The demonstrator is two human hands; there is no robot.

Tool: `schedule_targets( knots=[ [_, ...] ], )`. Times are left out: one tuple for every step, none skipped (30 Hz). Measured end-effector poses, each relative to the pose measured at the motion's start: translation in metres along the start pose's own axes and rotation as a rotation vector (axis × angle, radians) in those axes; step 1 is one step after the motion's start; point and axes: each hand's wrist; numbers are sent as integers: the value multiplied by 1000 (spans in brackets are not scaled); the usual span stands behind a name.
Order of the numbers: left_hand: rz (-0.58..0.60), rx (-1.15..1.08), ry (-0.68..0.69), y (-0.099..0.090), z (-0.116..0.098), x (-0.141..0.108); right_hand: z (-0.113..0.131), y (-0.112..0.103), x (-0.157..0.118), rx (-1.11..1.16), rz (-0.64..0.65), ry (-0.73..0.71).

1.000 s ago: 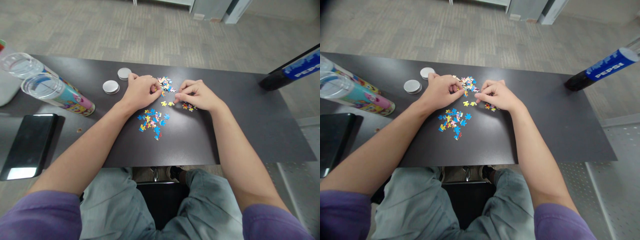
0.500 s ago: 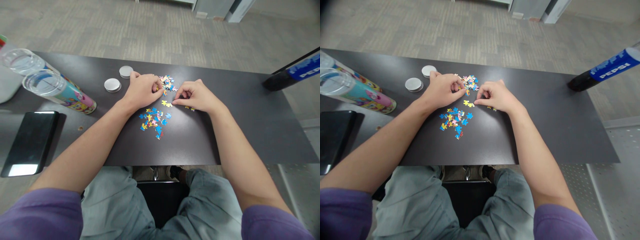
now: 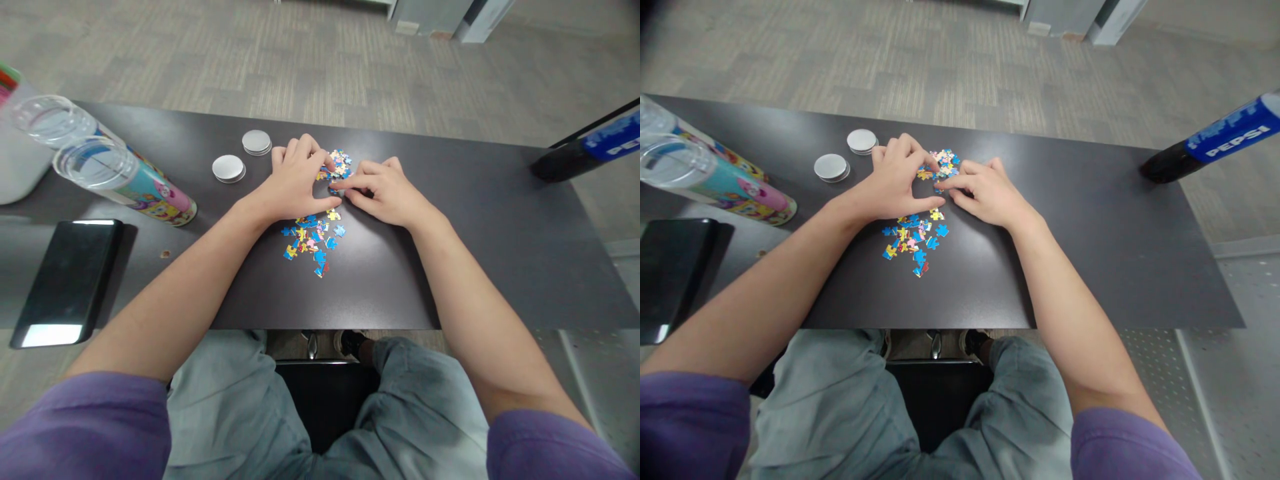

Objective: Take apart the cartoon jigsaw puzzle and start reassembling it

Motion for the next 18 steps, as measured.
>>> schedule_targets(
  knots=[
    [9, -2, 13, 0, 1, 0, -3, -2, -1, 3, 2, 0],
    [21, -3, 23, 0, 1, 0, -6, -5, -1, 7, 2, 3],
    [34, -4, 31, 0, 2, 0, -9, -8, -2, 13, 0, 7],
    [49, -4, 35, 0, 2, 1, -11, -12, -3, 21, -9, 12],
    [64, -4, 36, 1, 2, 1, -13, -14, -4, 31, -25, 18],
    [77, -4, 36, 2, 1, 1, -14, -17, -4, 40, -49, 26],
    [87, -6, 37, 2, 0, 0, -14, -18, -4, 45, -76, 38],
    [95, -10, 39, 3, -1, 0, -14, -18, -4, 46, -101, 52],
    [101, -14, 43, 3, -1, 0, -14, -17, -4, 39, -123, 66],
    [105, -19, 47, 3, -1, -1, -13, -15, -3, 26, -139, 76],
    [107, -25, 50, 2, -1, -1, -13, -12, -2, 11, -147, 82],
    [108, -31, 52, 1, 1, -1, -13, -10, -2, -4, -150, 84],
    [112, -37, 53, 0, 3, 0, -14, -8, -2, -13, -144, 84],
    [120, -43, 54, -3, 5, 0, -16, -8, -2, -16, -132, 85],
    [132, -47, 58, -5, 8, 0, -18, -8, -3, -13, -114, 90],
    [149, -51, 64, -8, 11, 1, -22, -11, -5, -6, -97, 97],
    [167, -54, 72, -10, 13, 1, -26, -14, -7, 2, -88, 105],
    [181, -57, 79, -13, 15, 2, -31, -19, -10, 8, -88, 114]
  ],
)
Point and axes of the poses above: each hand's wrist, its own x-axis towards the middle knuckle, its own y-axis out of the palm, z = x × y, and after that the axes turned 1 degree about -y, right-handed
